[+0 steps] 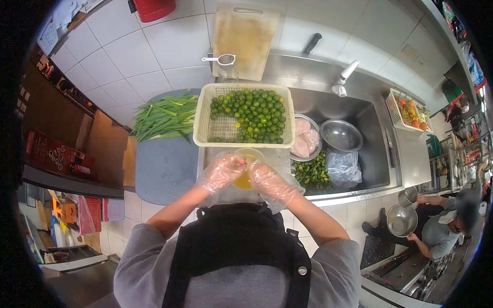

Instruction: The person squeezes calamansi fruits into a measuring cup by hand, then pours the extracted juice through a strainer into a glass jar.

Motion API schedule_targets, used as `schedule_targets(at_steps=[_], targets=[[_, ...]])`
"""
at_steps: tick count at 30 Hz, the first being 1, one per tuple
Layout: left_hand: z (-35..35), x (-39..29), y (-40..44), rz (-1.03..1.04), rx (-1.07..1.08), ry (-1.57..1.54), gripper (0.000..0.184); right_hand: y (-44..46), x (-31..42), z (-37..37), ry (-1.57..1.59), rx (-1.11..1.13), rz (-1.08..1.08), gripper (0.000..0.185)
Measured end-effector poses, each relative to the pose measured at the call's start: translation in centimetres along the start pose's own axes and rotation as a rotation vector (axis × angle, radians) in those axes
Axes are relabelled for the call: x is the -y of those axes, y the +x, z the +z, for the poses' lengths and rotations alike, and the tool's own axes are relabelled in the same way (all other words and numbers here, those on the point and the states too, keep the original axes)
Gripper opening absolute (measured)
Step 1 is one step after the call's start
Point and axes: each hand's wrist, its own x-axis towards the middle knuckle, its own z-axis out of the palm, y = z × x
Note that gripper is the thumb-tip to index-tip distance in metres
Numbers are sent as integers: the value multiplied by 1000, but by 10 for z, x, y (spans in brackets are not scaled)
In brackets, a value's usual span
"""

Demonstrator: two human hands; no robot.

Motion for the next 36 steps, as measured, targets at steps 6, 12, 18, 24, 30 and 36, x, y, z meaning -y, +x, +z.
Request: schedule_targets(at_steps=[6,12,18,24,30,36], targets=[[6,-5,3,129,-81,323,17,9,-15,25,65,-265,-205,24],[-1,-17,3,299,-124,367,16,13,-20,22,121,-274,-256,17],[1,-3,0,270,-125,364,17,27,-25,38,-374,-530,-422,15],[-54,-11,37,252,399,415,14,21,1,19,-505,-283,-136,12],[-119,9,82,-221,143,46,29,20,-19,28,132,-356,-104,22],[-99,21,110,-370,503,1260,28,20,-18,31,-245,-346,-284,14]])
